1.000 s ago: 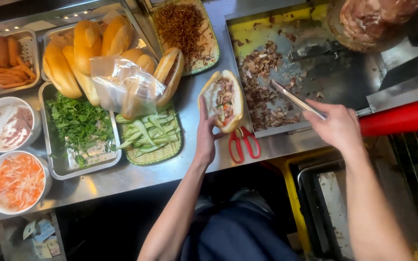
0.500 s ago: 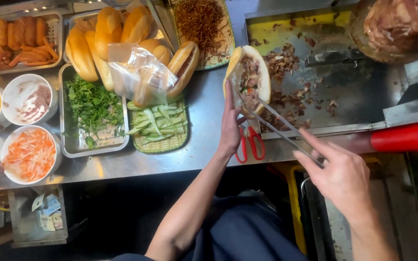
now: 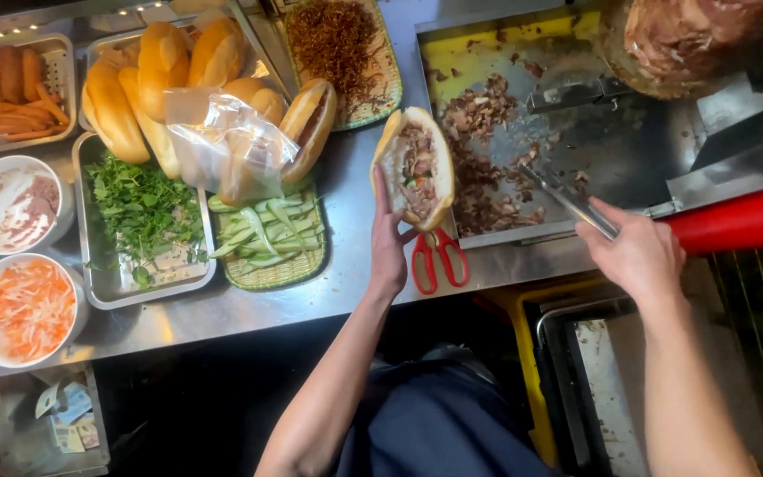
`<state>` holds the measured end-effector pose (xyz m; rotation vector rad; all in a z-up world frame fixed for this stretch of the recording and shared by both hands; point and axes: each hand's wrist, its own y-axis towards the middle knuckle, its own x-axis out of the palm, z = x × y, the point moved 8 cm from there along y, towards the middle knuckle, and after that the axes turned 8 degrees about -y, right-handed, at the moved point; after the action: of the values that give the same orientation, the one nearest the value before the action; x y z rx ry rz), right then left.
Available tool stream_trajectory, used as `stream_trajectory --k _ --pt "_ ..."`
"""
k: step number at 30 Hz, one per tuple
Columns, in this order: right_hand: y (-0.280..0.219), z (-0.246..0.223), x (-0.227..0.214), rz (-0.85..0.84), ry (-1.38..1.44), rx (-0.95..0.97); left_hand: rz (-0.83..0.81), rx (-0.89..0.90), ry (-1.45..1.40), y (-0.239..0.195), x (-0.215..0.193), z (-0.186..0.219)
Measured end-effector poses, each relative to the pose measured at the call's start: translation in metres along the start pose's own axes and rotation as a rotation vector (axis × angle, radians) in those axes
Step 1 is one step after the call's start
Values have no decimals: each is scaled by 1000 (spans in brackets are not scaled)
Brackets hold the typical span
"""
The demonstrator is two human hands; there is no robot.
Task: Assembling Banh Mi sandwiches by slicing bread, adding meat and vegetable fillings, applying sauces, toasting, and packaging.
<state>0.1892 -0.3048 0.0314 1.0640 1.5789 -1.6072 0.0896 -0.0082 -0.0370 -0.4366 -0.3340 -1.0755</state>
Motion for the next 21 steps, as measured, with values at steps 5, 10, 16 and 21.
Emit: stream_trajectory --k 5,10,16,21 --pt "18 -5 10 66 -166 -122 -19 -58 -63 -3 6 -13" --pt "-35 -16 -31 -28 -29 -73 -6 -63 -57 0 13 -26" --pt "-68 -47 -34 -166 137 -255 -45 15 -99 -11 30 -10" --pt "-81 -73 -70 108 119 -361 81 103 79 -34 12 40"
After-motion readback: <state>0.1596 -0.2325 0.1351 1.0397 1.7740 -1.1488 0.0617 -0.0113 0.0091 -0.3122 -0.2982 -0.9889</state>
